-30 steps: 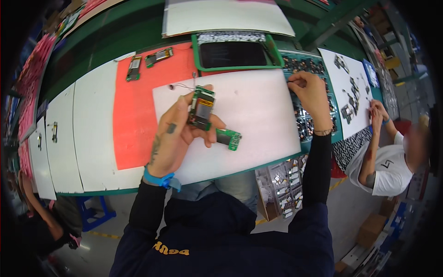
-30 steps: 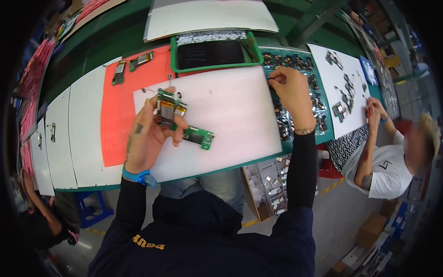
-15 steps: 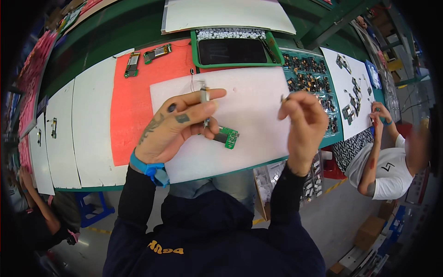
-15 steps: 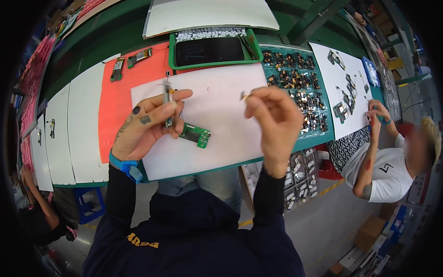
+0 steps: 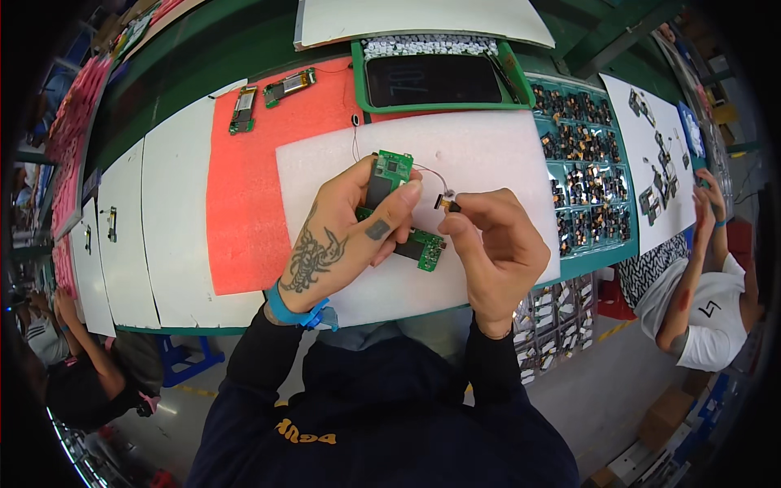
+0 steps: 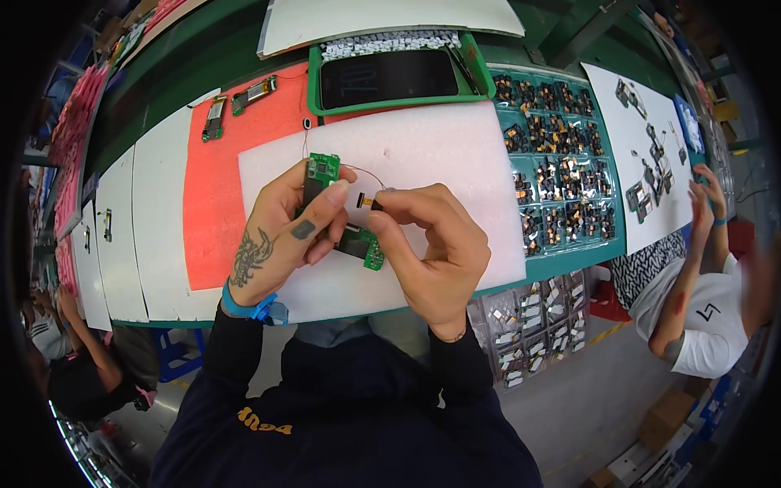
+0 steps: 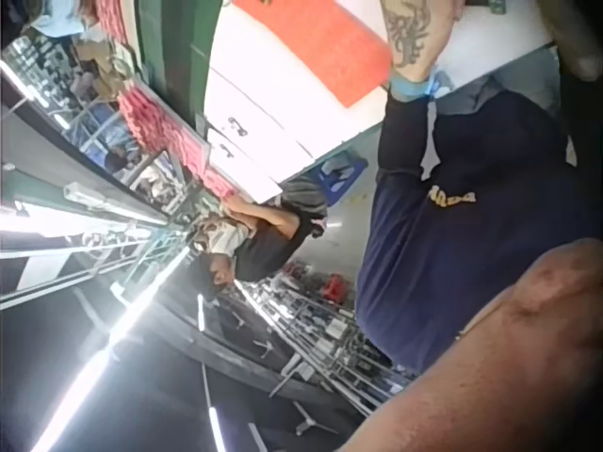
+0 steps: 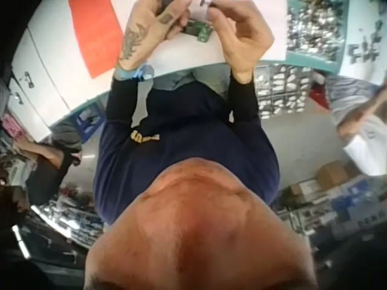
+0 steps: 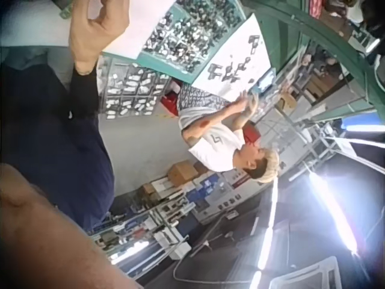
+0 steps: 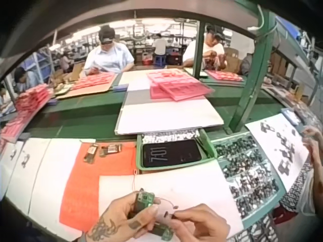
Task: Assembling electronic components onto green circuit boards at a manual station.
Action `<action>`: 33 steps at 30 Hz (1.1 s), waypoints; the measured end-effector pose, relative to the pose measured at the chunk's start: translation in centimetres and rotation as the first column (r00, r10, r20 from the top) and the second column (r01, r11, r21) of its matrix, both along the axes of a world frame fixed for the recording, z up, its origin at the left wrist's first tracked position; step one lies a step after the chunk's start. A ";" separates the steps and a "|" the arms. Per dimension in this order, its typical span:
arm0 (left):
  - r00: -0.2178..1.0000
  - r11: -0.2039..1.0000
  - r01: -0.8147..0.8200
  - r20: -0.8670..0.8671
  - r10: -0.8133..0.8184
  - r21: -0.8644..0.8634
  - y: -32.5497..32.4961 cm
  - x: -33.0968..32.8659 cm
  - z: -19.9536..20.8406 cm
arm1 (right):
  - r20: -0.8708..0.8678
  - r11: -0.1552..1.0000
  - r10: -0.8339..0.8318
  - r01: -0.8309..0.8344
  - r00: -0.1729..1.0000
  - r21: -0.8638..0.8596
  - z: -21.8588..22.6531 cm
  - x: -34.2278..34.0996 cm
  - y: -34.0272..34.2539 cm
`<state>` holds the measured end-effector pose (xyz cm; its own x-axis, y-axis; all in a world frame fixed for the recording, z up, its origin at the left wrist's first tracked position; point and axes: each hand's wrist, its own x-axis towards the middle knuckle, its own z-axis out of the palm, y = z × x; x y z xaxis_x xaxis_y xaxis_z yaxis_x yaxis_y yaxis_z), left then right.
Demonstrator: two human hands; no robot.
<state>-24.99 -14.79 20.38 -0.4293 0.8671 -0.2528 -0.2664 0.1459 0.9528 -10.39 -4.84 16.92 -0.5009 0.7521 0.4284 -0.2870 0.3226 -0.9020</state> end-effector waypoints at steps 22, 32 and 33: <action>0.982 0.997 0.060 0.176 -0.066 0.041 0.4 0.5 0.0 | 0.085 0.991 -0.048 0.037 0.995 0.127 0.0 -0.1 0.3; 0.993 0.992 0.105 0.053 -0.109 0.074 0.1 0.7 -0.1 | 0.121 0.999 -0.008 0.002 0.993 0.049 0.0 -0.3 0.1; 0.992 0.991 0.110 0.057 -0.114 0.073 0.1 0.7 -0.1 | 0.118 0.999 -0.009 0.003 0.993 0.051 0.0 -0.3 0.1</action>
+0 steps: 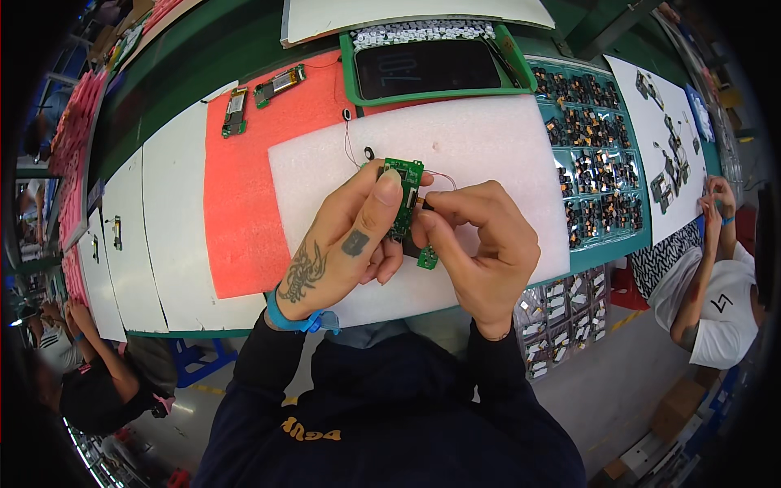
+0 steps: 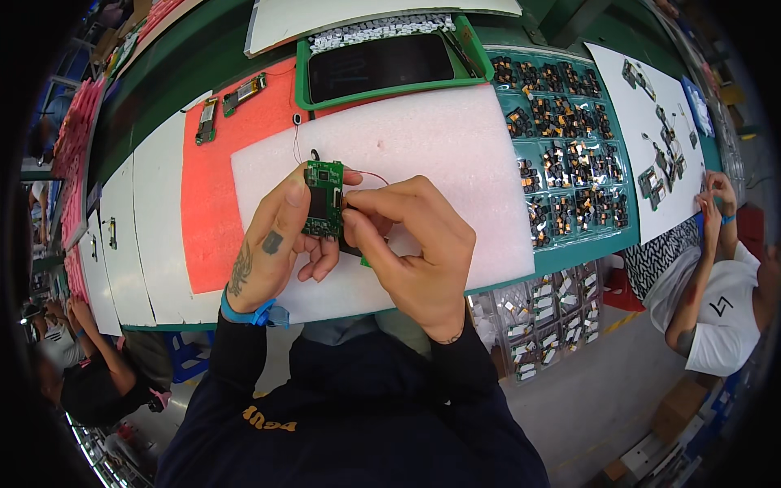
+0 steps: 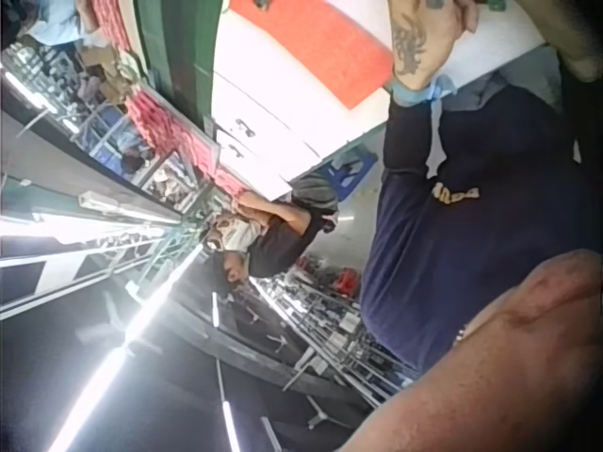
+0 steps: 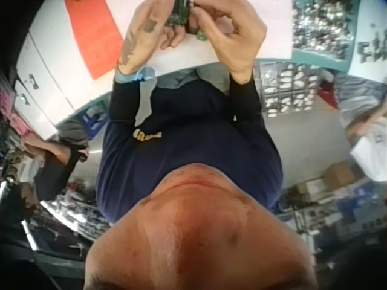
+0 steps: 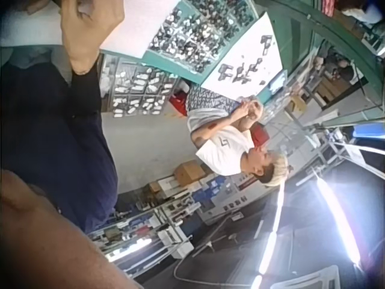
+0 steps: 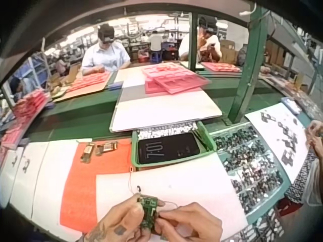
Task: Assembling electronic components onto green circuit boards at a manual station.
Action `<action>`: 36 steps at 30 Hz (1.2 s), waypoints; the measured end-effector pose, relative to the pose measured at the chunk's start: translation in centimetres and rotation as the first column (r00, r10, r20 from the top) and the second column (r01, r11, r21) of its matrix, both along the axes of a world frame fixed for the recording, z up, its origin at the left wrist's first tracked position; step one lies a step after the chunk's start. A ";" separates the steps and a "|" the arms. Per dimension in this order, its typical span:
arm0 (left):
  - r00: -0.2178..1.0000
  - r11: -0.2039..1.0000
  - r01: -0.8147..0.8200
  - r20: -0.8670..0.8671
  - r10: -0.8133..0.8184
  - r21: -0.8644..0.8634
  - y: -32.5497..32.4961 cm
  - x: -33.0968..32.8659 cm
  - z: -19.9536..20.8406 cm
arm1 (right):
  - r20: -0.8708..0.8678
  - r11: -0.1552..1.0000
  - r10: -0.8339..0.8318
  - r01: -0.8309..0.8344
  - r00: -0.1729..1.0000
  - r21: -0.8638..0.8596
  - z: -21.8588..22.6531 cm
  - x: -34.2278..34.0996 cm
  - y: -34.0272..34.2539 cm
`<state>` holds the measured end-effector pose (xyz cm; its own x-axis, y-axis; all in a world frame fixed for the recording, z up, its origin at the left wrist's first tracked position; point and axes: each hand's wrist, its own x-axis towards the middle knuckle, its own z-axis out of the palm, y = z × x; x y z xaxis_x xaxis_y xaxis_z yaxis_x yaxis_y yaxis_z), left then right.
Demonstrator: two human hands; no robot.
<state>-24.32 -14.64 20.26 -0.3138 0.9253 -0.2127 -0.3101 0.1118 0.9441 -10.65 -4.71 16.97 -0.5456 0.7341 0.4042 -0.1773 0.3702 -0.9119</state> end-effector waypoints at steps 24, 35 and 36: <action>0.998 0.996 0.064 -0.004 -0.065 -0.063 0.1 0.0 0.4 | -0.044 0.982 0.050 -0.057 0.998 -0.180 -0.2 0.6 0.3; 0.997 0.996 0.071 0.000 -0.072 -0.047 0.2 0.2 0.3 | -0.062 0.974 0.073 -0.084 0.995 -0.210 -0.3 0.9 0.5; 0.997 0.996 0.074 0.010 -0.074 -0.047 0.1 0.2 0.2 | -0.067 0.972 0.076 -0.089 0.995 -0.218 -0.4 0.9 0.5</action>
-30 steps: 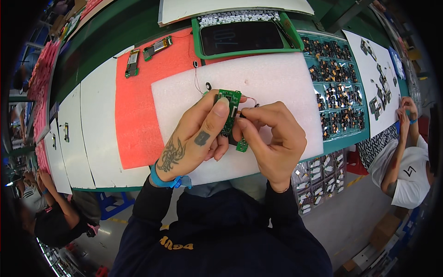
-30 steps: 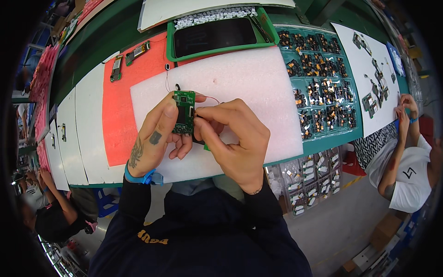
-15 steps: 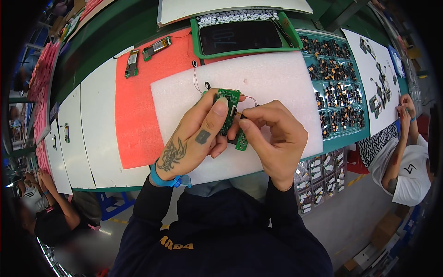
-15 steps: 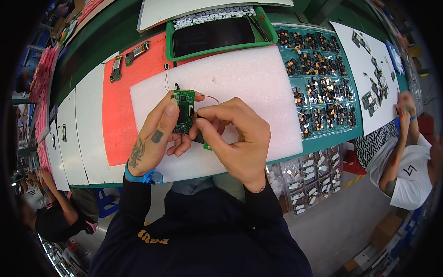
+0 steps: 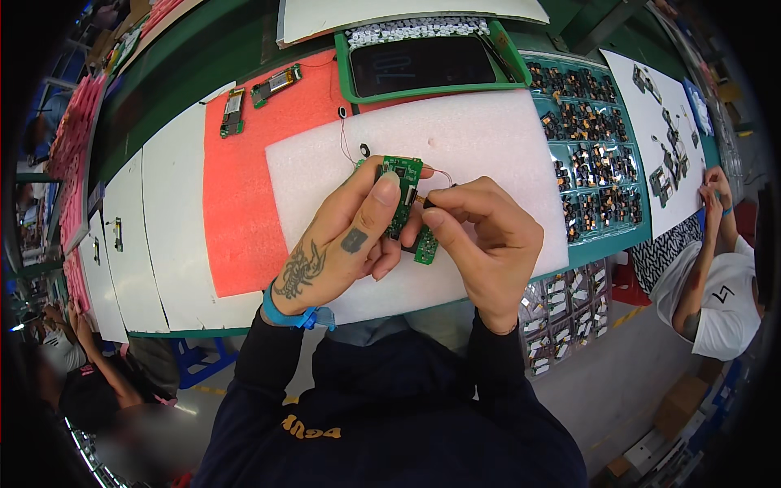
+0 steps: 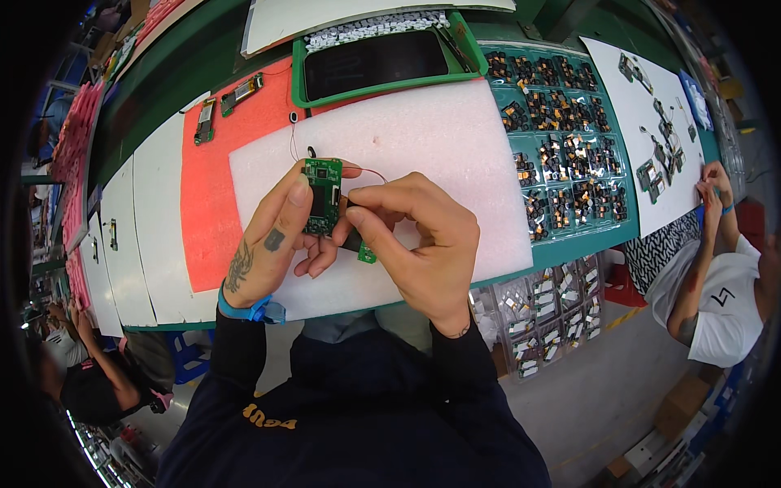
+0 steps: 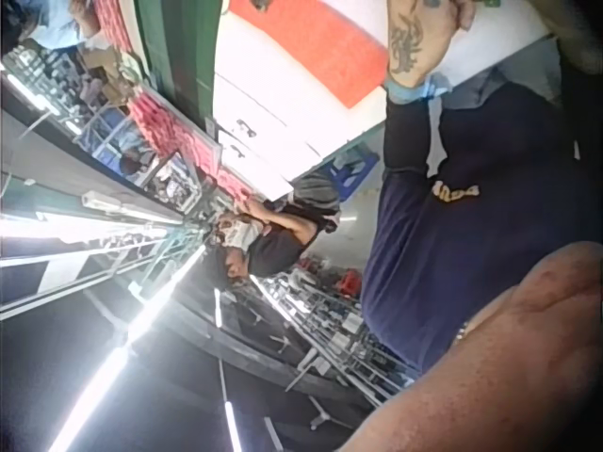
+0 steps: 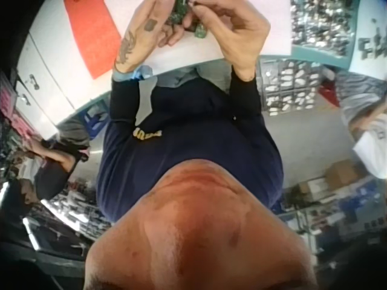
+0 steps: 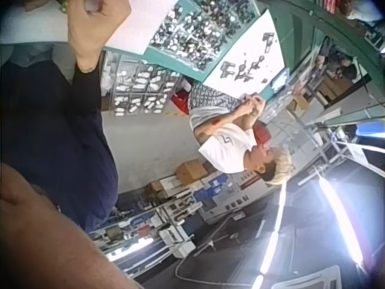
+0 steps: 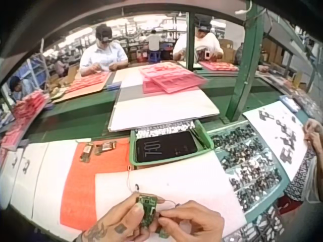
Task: Assembling electronic components onto green circuit boards at a manual station.
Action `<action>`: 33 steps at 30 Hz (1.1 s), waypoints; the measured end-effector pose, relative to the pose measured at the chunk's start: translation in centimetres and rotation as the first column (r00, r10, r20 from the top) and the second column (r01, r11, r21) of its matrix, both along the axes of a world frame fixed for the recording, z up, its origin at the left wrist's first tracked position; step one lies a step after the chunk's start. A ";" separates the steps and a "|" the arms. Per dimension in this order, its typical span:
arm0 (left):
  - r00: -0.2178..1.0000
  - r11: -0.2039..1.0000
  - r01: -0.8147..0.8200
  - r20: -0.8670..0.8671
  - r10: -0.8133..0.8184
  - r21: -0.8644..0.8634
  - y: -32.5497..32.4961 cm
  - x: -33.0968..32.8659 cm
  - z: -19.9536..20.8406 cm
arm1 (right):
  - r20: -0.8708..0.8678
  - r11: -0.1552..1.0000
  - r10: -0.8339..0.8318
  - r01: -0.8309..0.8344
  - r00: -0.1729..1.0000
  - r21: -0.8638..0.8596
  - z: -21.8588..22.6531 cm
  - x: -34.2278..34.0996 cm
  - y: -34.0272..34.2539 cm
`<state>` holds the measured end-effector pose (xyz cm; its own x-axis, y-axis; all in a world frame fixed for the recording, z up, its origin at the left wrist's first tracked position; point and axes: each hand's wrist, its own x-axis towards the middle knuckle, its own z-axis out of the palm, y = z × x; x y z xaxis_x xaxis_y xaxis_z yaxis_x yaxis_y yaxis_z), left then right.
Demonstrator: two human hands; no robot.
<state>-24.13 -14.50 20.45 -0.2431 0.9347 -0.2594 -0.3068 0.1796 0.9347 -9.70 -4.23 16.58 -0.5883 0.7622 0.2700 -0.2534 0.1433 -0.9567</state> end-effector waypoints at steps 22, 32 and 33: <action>0.998 0.999 -0.045 -0.050 0.044 -0.018 -3.0 -1.1 1.4 | -0.028 0.989 0.107 -0.109 0.994 -0.100 0.6 -1.8 -1.9; 0.969 0.986 -0.040 -0.234 0.078 0.161 -6.7 0.5 0.9 | 0.137 0.998 0.020 -0.027 0.990 0.051 2.2 1.4 -5.7; 0.965 0.983 -0.068 -0.241 0.108 0.168 -6.9 0.7 0.7 | 0.130 0.997 0.048 -0.056 0.990 0.057 2.3 1.4 -6.1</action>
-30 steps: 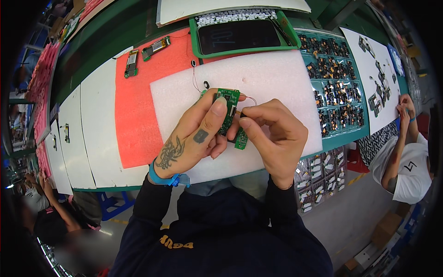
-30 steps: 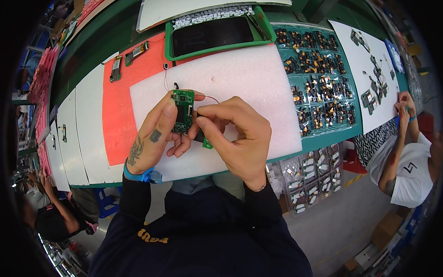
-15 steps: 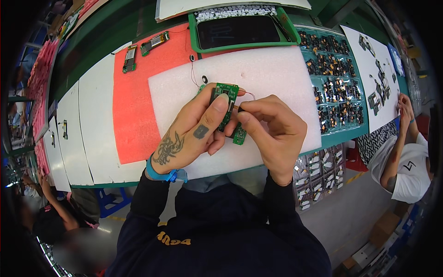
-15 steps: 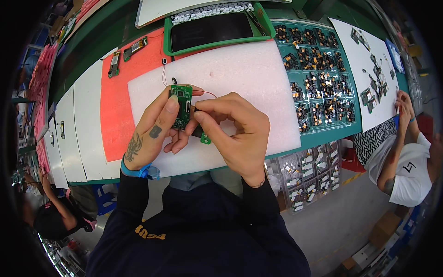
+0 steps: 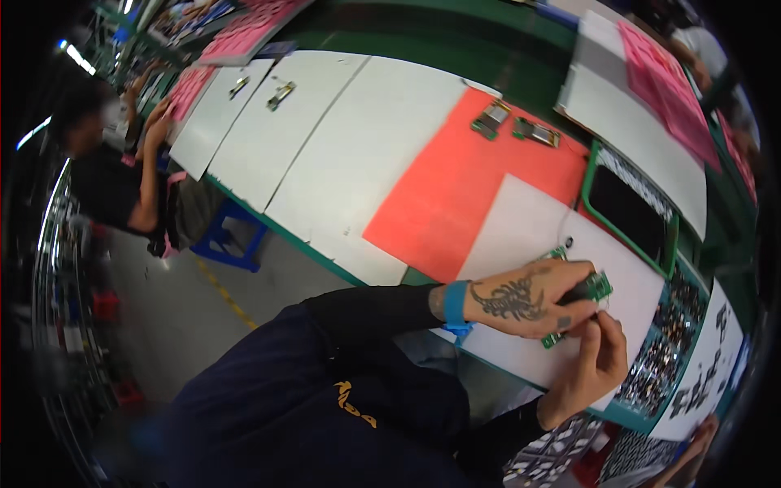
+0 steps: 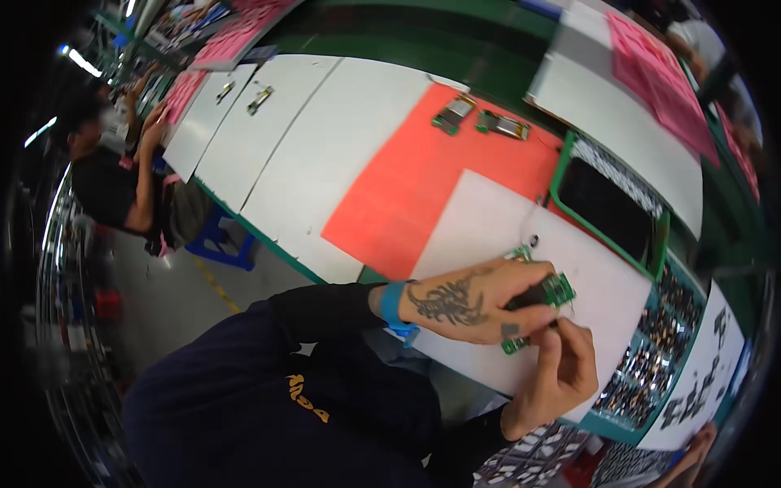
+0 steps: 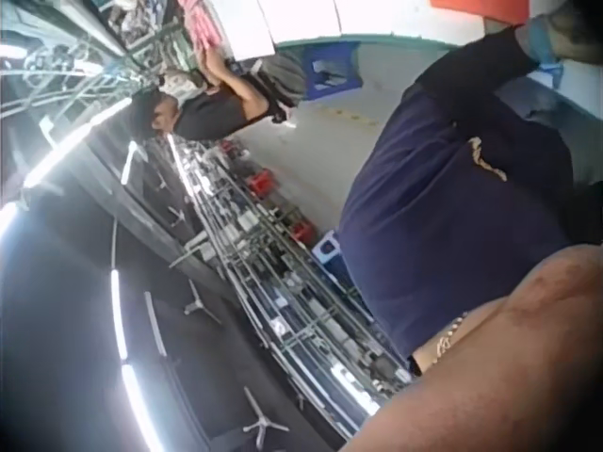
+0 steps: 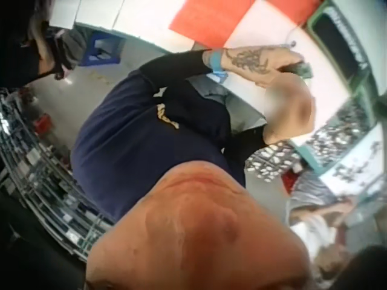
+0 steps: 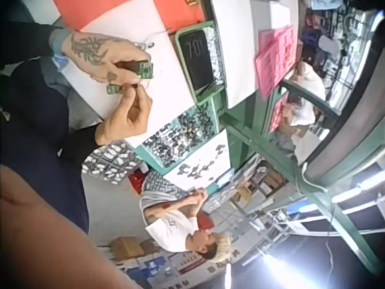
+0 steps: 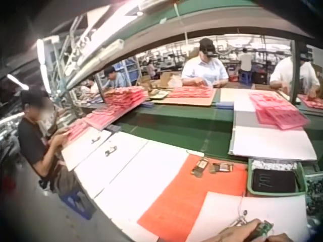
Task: Assembling electronic components onto green circuit boards at a manual station.
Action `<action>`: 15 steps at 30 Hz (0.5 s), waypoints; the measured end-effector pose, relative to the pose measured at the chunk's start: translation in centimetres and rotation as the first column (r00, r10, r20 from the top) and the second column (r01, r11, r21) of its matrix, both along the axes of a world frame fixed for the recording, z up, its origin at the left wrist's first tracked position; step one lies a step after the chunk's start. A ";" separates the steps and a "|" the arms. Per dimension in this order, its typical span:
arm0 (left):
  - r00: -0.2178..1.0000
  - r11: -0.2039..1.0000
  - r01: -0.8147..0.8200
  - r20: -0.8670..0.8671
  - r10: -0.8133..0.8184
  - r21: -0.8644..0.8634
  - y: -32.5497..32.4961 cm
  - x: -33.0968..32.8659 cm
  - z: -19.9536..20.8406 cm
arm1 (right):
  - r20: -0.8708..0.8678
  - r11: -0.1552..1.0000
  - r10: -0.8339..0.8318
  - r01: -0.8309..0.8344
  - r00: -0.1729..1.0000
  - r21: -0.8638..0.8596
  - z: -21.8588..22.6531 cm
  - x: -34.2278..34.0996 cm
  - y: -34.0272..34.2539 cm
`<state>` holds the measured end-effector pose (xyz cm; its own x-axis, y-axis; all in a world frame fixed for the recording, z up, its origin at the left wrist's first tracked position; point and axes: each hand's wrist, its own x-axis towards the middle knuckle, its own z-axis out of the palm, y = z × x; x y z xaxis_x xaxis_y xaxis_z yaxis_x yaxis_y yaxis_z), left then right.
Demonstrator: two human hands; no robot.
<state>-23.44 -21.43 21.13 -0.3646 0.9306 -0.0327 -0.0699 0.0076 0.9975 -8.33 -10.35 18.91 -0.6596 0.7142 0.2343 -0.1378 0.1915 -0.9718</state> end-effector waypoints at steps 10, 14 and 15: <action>0.489 0.821 -0.531 -0.715 0.499 0.209 -8.8 -8.5 2.6 | -0.210 0.998 -0.059 0.054 0.976 -0.029 -0.7 2.8 0.5; -0.205 0.706 -0.637 -0.951 0.233 0.311 -17.4 -23.1 -1.3 | -0.132 0.991 -0.099 0.110 0.986 0.077 -0.8 2.0 1.8; -0.386 0.480 -0.860 -0.837 -0.388 0.174 -21.2 -26.8 -3.4 | -0.053 0.991 -0.135 0.134 0.989 -0.031 -0.8 1.5 2.0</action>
